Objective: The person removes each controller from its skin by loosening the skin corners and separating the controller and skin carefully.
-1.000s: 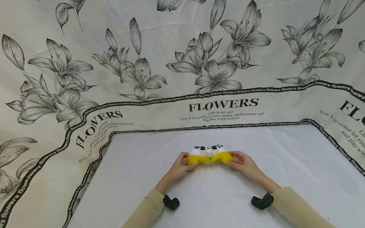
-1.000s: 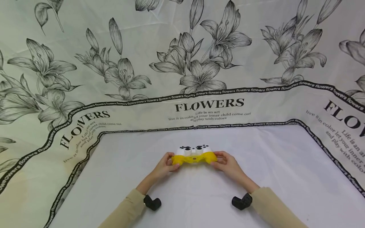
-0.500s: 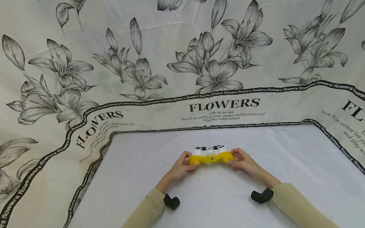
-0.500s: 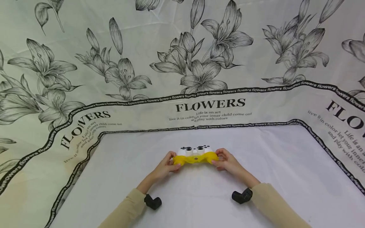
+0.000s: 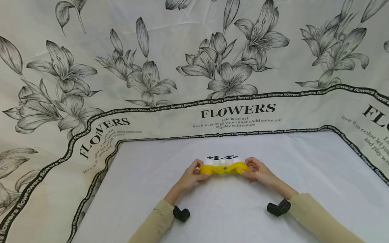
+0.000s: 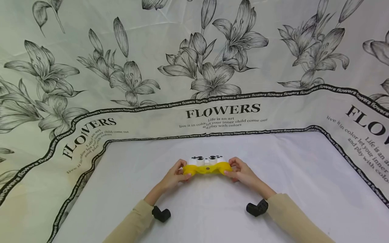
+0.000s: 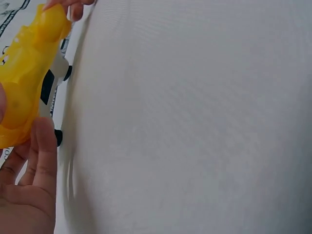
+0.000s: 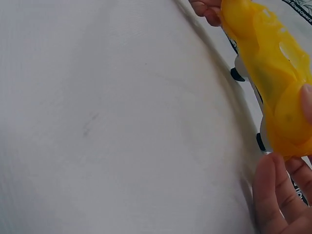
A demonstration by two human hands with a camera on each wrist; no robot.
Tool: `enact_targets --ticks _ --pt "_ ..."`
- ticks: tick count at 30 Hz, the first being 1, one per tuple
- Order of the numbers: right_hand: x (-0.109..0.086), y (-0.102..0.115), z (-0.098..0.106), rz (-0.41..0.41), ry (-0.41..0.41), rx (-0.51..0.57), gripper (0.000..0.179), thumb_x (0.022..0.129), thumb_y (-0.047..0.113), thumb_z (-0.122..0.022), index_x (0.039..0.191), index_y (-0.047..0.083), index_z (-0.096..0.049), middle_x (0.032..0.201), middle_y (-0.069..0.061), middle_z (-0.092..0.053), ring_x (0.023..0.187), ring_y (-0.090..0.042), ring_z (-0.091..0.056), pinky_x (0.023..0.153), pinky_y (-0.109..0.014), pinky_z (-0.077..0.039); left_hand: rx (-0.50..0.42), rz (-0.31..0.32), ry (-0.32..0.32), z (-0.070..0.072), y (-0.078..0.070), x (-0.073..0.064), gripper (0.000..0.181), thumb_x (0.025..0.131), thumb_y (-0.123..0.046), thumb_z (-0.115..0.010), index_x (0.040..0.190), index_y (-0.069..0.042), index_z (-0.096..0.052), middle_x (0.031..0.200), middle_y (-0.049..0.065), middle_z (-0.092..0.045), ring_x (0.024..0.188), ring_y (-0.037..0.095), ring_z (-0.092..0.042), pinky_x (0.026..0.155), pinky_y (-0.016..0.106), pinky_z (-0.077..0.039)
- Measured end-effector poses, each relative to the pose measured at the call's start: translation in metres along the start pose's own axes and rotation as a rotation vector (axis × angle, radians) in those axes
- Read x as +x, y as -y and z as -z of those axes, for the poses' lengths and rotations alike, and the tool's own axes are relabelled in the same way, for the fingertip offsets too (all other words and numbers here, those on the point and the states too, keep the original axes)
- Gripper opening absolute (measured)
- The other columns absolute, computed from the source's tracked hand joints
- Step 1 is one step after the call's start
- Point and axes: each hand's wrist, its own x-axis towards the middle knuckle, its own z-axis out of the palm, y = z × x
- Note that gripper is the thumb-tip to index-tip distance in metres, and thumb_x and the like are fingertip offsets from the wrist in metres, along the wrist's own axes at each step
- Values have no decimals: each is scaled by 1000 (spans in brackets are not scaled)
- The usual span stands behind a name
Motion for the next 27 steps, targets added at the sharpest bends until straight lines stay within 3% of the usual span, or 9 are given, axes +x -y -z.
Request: enact_targets --ticks 4,11,18,27 --pt "-2 -1 -2 15 -4 -22 42 90 15 -65 118 -2 -39 115 -19 -47 73 -9 -55 64 -26 -54 -41 0 -20 1 2 -1 36 87 -12 -71 111 -9 -44 108 3 -47 70 9 -47 64 16 -45" --pt "-3 -3 -6 54 -3 -29 41 89 14 -66 117 -4 -42 110 -18 -50 69 -9 -55 59 -27 -52 -91 -168 -72 8 5 -7 42 76 -17 -82 104 -6 -52 100 3 -57 74 6 -57 67 17 -47" --pt "-5 -7 -10 73 16 -26 41 88 12 -68 116 -3 -42 110 -15 -49 72 -8 -57 59 -28 -54 -30 -48 -47 12 8 -9 35 75 -4 -79 100 0 -55 98 0 -56 75 8 -58 69 17 -47" --pt "-4 -2 -14 51 22 19 38 86 11 -69 111 -2 -43 99 -5 -54 75 -7 -60 66 -25 -57 -9 -45 -102 18 6 -9 36 72 0 -81 98 0 -57 81 -2 -49 67 9 -51 58 16 -43"
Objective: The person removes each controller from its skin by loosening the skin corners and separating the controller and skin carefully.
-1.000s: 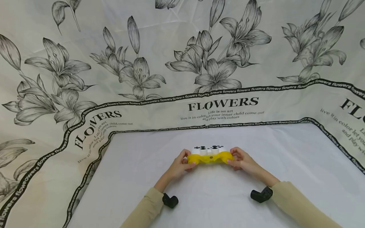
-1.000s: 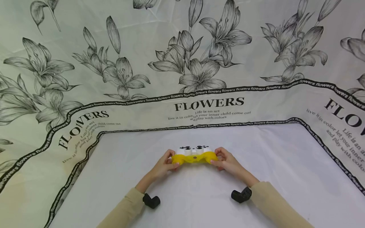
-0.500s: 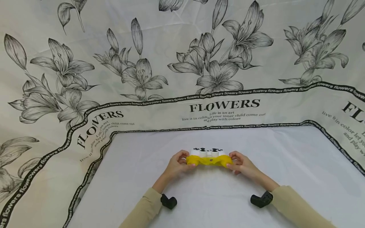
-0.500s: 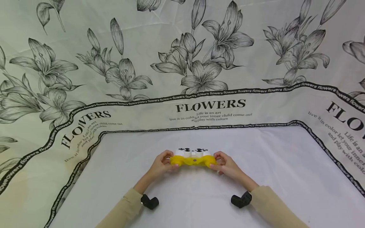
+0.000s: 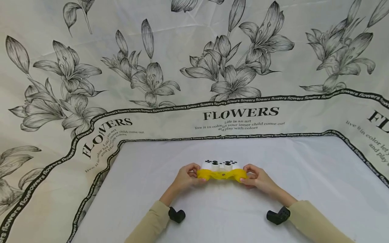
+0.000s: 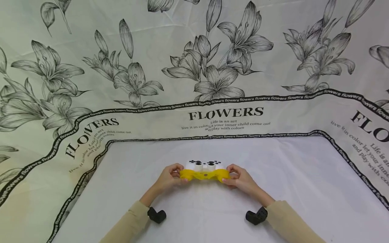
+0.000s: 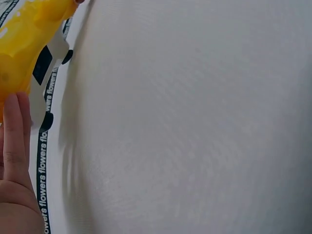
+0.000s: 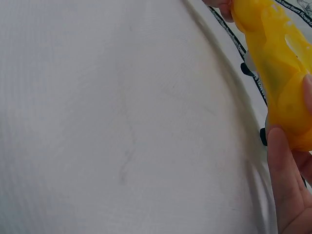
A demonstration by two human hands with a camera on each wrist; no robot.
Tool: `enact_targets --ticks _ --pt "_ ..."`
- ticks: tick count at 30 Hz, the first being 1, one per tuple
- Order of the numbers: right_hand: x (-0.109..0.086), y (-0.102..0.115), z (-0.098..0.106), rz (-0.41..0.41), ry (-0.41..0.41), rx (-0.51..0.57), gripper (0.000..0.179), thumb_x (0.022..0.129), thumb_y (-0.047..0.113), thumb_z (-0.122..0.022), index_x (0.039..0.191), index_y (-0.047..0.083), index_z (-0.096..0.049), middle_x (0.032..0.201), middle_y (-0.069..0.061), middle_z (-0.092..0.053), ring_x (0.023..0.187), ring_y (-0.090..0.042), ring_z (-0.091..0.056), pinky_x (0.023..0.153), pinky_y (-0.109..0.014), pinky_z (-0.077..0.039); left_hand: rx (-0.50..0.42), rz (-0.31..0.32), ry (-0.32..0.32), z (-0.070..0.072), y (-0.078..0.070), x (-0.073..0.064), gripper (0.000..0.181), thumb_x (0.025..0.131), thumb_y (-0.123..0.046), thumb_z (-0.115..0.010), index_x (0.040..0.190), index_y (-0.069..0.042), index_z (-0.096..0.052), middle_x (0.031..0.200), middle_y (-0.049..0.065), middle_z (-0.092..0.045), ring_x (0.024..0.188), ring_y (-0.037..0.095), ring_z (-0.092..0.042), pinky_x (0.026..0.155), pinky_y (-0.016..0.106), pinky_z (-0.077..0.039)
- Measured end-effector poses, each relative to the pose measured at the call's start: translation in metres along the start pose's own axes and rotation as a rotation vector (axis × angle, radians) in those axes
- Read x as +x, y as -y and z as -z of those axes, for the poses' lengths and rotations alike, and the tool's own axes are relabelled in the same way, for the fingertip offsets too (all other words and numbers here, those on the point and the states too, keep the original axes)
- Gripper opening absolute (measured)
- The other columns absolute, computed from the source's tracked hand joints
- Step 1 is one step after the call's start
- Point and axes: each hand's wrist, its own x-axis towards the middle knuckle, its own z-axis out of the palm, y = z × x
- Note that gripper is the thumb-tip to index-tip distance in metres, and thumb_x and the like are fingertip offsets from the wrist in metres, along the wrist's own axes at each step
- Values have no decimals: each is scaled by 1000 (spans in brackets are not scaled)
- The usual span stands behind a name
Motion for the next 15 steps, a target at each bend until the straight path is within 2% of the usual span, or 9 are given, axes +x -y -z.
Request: enact_targets --ticks 4,7,11,15 --pt "0 6 -2 11 -39 -30 35 87 11 -69 108 -2 -45 102 -10 -53 73 -6 -59 65 -21 -55 20 29 -10 1 0 1 40 76 -6 -79 108 -1 -57 87 2 -49 68 8 -50 58 15 -43" --pt "0 14 -4 20 -45 -32 37 88 12 -68 111 -6 -45 104 -13 -51 74 -7 -61 68 -23 -58 15 58 -41 2 2 0 43 80 -12 -77 116 2 -58 94 6 -57 72 7 -56 63 14 -48" --pt "0 22 -5 -20 -81 -44 48 89 16 -67 125 -8 -47 104 -14 -54 79 -12 -66 72 -28 -59 -26 89 -63 0 1 -3 44 81 -16 -76 115 7 -60 98 14 -67 78 8 -64 72 19 -56" --pt "-1 24 -5 -69 -141 -68 55 89 20 -69 129 -12 -49 108 -23 -65 82 -15 -69 74 -30 -59 -56 86 -67 -3 -2 -3 40 83 -17 -75 113 4 -60 101 12 -65 82 8 -63 76 21 -56"
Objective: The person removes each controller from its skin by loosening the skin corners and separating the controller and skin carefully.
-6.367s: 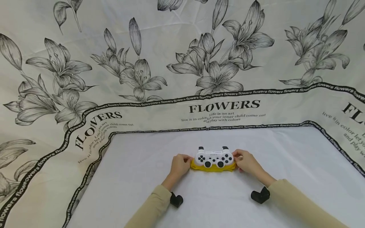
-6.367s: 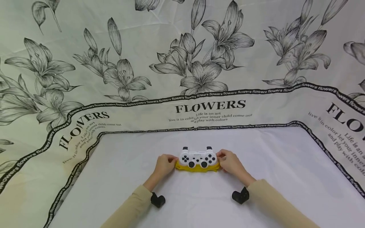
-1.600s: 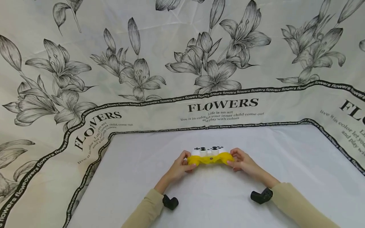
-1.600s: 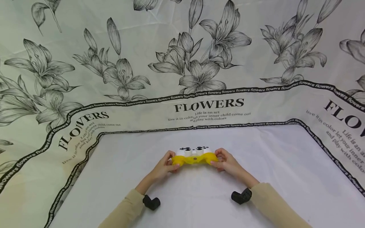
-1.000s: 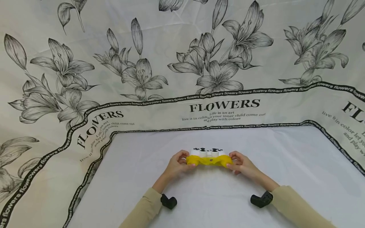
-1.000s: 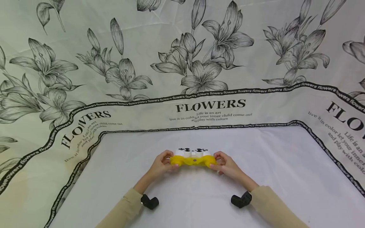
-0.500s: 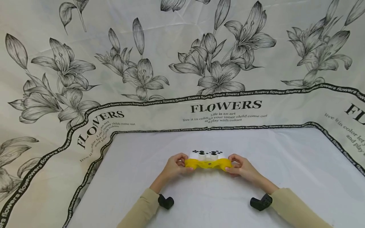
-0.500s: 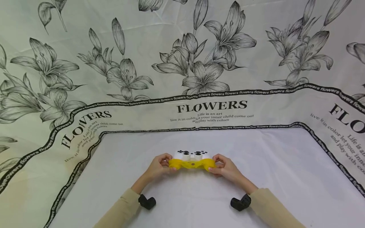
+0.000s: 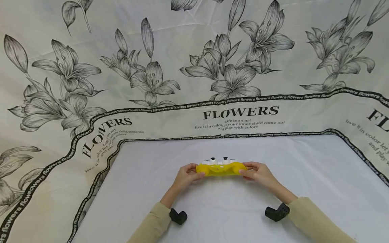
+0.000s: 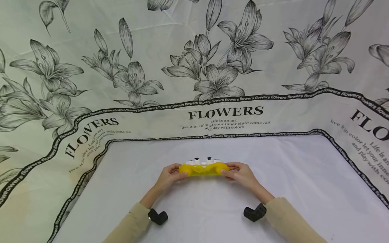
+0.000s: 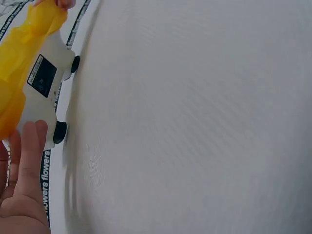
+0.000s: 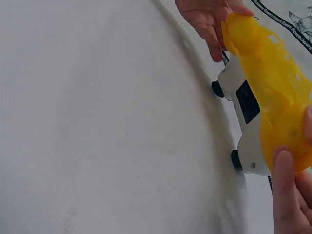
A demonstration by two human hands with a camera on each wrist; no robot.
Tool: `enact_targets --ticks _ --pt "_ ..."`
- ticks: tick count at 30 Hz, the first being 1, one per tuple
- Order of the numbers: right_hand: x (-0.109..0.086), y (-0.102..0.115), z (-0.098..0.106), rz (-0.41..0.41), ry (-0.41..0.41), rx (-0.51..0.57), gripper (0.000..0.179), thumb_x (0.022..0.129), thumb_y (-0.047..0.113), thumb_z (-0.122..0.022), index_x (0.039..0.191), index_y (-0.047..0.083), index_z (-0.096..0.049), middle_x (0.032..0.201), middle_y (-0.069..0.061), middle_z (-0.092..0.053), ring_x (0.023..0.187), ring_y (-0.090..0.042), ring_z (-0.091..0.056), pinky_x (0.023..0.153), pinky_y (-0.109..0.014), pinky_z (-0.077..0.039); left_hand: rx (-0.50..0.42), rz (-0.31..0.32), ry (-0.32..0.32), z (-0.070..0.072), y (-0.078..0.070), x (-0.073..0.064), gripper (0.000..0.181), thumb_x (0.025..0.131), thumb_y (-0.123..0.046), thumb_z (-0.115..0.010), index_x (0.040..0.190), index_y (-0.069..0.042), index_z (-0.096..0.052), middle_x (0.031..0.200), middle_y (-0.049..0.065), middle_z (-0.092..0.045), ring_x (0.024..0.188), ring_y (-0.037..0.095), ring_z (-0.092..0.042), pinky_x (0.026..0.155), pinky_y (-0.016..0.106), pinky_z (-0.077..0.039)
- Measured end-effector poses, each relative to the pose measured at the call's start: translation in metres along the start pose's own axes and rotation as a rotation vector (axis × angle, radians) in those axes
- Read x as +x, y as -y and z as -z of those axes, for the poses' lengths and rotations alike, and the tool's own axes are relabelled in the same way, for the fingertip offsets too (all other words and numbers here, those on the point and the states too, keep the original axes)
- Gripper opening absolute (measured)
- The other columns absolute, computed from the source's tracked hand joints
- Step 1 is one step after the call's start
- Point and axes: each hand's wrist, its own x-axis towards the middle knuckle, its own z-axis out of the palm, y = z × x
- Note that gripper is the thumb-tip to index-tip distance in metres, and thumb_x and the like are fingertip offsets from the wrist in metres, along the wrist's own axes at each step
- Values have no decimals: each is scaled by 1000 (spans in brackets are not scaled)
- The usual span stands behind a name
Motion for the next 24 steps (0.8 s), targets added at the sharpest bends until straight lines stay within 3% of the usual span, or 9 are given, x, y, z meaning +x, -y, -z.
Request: enact_targets --ticks 4,10,14,24 --pt "0 -3 0 -29 -7 -32 56 88 23 -70 125 -15 -51 110 -24 -67 81 -14 -69 73 -29 -59 -25 -15 0 -3 -1 3 33 86 -12 -71 112 3 -56 107 12 -62 87 9 -59 79 16 -51" --pt "1 -12 1 -12 55 16 48 89 20 -68 121 -9 -49 98 -4 -63 79 -5 -60 72 -23 -57 -34 -15 42 -4 2 5 30 86 -8 -70 110 3 -55 106 8 -62 88 8 -55 78 15 -48" --pt "1 -13 0 32 103 32 42 88 17 -68 116 -7 -48 91 0 -58 76 -6 -56 69 -23 -56 7 -14 83 0 3 4 29 85 -10 -71 107 1 -54 104 6 -60 87 8 -54 78 15 -47" --pt "-1 -8 -4 58 53 -36 32 88 18 -69 103 -3 -50 77 -1 -48 69 -10 -50 60 -23 -52 48 -28 111 3 2 2 28 86 -11 -71 105 -2 -52 99 4 -58 86 10 -53 77 15 -46"
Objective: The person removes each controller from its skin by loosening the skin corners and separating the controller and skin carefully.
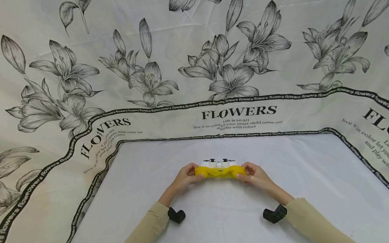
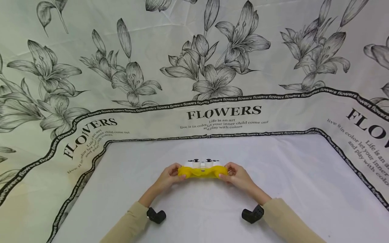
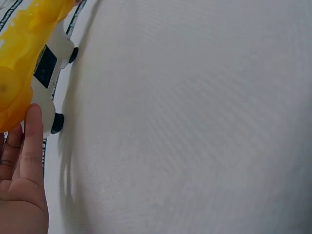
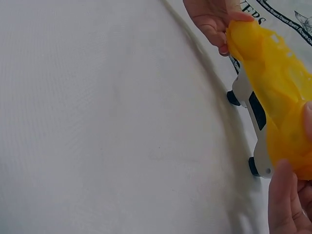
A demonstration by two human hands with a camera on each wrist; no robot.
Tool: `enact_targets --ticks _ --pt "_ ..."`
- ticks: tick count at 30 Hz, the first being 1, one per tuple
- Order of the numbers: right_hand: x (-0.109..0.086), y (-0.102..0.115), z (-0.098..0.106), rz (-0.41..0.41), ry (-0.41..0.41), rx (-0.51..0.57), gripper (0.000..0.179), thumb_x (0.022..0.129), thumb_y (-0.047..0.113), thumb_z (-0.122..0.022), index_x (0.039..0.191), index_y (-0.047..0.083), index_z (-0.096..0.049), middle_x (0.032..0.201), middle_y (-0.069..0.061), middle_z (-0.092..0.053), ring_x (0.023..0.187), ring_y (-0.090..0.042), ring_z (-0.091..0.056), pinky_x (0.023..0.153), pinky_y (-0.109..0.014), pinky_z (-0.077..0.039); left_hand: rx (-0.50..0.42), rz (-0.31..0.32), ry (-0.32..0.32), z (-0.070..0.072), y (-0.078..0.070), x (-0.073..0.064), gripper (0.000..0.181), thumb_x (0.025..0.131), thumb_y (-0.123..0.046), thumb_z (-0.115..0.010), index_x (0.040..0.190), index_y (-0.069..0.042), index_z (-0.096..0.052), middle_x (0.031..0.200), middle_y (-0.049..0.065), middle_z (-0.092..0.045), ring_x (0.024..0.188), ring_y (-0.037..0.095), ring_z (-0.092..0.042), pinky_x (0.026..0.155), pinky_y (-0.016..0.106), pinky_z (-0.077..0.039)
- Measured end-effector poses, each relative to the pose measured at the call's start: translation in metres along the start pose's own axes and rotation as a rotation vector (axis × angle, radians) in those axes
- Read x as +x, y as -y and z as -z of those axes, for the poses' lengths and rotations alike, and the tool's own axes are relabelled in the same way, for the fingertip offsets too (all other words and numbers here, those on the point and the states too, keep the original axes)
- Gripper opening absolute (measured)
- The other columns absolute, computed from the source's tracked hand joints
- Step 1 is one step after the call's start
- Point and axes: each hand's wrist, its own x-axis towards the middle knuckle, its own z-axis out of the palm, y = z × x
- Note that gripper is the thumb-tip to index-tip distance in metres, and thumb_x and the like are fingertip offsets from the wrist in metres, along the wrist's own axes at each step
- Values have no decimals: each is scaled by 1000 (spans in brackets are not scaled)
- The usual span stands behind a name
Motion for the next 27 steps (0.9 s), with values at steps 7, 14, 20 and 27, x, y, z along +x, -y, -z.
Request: enact_targets --ticks 7,14,20,27 --pt "-2 0 -3 -5 -21 -47 29 88 18 -69 102 -2 -53 69 2 -52 60 -10 -48 54 -23 -46 -42 18 -29 -4 0 -4 37 86 -9 -70 116 0 -49 101 5 -56 86 10 -53 78 14 -47" --pt "-4 2 -6 -2 -21 -53 31 87 19 -70 102 -2 -53 64 2 -50 54 -11 -45 51 -22 -40 -10 54 35 -5 -4 -7 43 94 -14 -61 128 0 -38 105 8 -49 91 13 -48 81 19 -49" --pt "-7 -2 -8 0 -23 -93 30 85 18 -72 101 0 -53 62 2 -50 54 -11 -45 52 -21 -38 125 57 94 -3 -8 -11 37 96 -19 -59 121 -1 -39 95 4 -41 90 15 -42 74 20 -39" --pt "-10 -7 -8 11 -29 -96 31 84 18 -73 100 1 -53 60 1 -49 52 -10 -44 50 -21 -37 159 -6 70 -8 -2 -14 29 95 -16 -61 111 -4 -40 90 2 -41 86 15 -41 70 21 -34"
